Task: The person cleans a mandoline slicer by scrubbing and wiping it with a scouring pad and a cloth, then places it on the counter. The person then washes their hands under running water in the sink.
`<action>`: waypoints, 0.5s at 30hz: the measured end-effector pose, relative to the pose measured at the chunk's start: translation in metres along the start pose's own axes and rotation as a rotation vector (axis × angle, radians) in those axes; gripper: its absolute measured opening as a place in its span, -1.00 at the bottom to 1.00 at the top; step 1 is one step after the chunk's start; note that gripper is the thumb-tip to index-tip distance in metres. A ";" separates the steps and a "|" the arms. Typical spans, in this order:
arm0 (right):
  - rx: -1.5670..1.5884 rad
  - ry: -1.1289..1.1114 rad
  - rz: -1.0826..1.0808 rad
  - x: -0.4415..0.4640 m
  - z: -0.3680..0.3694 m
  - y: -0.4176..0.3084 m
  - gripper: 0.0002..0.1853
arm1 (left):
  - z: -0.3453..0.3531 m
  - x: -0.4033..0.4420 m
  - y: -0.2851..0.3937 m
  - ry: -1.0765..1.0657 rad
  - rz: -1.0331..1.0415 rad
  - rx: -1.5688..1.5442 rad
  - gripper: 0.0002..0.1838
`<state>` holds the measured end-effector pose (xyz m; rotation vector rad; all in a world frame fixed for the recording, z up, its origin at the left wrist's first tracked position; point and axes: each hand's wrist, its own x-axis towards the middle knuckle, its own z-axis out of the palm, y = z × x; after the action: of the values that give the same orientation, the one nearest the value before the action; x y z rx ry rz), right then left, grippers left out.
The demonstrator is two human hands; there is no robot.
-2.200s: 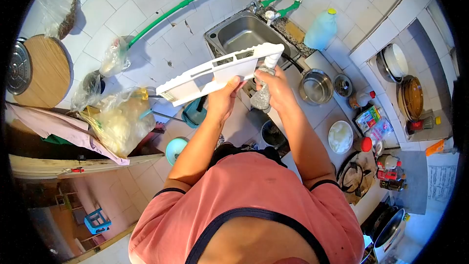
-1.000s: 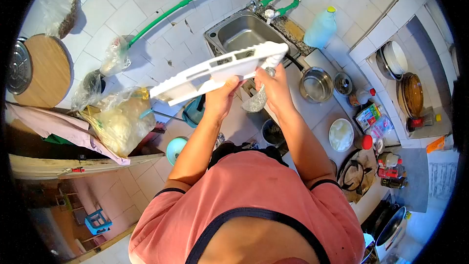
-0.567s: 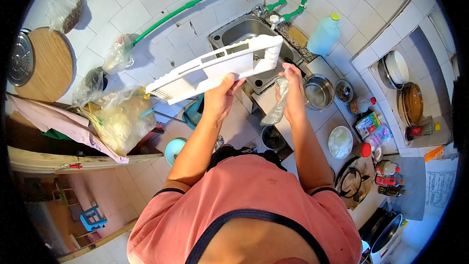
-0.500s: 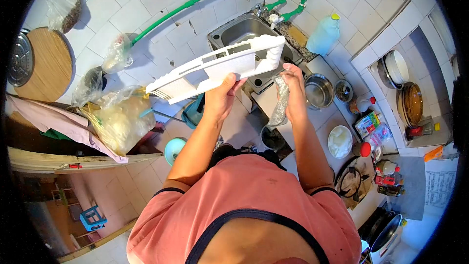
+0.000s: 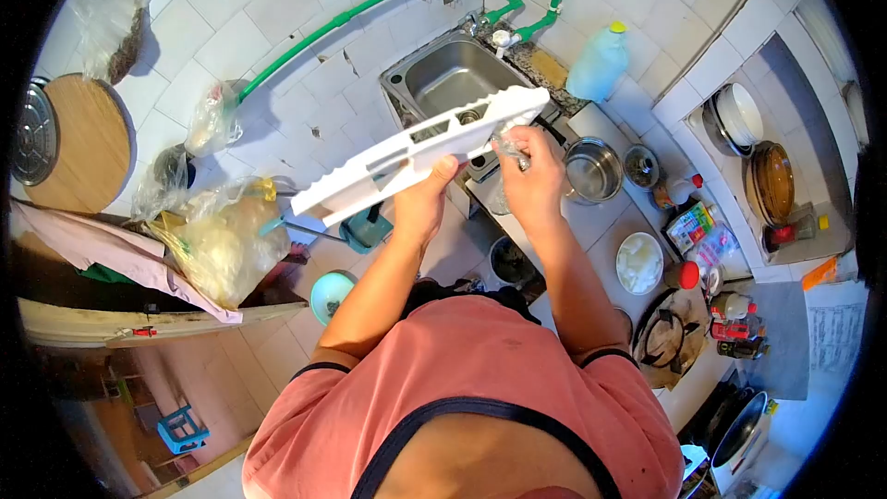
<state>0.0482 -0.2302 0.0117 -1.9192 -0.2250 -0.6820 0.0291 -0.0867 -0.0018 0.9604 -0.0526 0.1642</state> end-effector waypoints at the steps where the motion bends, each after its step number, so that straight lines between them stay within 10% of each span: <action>1: -0.001 0.006 0.000 0.000 0.000 0.004 -0.74 | 0.004 -0.003 -0.001 0.014 0.014 0.056 -0.43; 5: -0.163 0.055 -0.113 0.010 -0.006 0.001 -0.55 | -0.006 -0.004 -0.002 0.020 0.014 0.172 -0.43; 9: 0.158 -0.054 0.213 0.015 0.004 0.013 -0.56 | -0.002 -0.001 0.006 0.061 -0.039 0.280 -0.52; 15: -0.317 -0.244 0.237 0.018 0.017 0.022 -0.58 | 0.019 0.001 -0.006 0.103 0.139 0.394 -0.61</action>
<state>0.0783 -0.2277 -0.0006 -2.2893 -0.0390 -0.3381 0.0318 -0.1054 0.0040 1.3407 0.0088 0.3612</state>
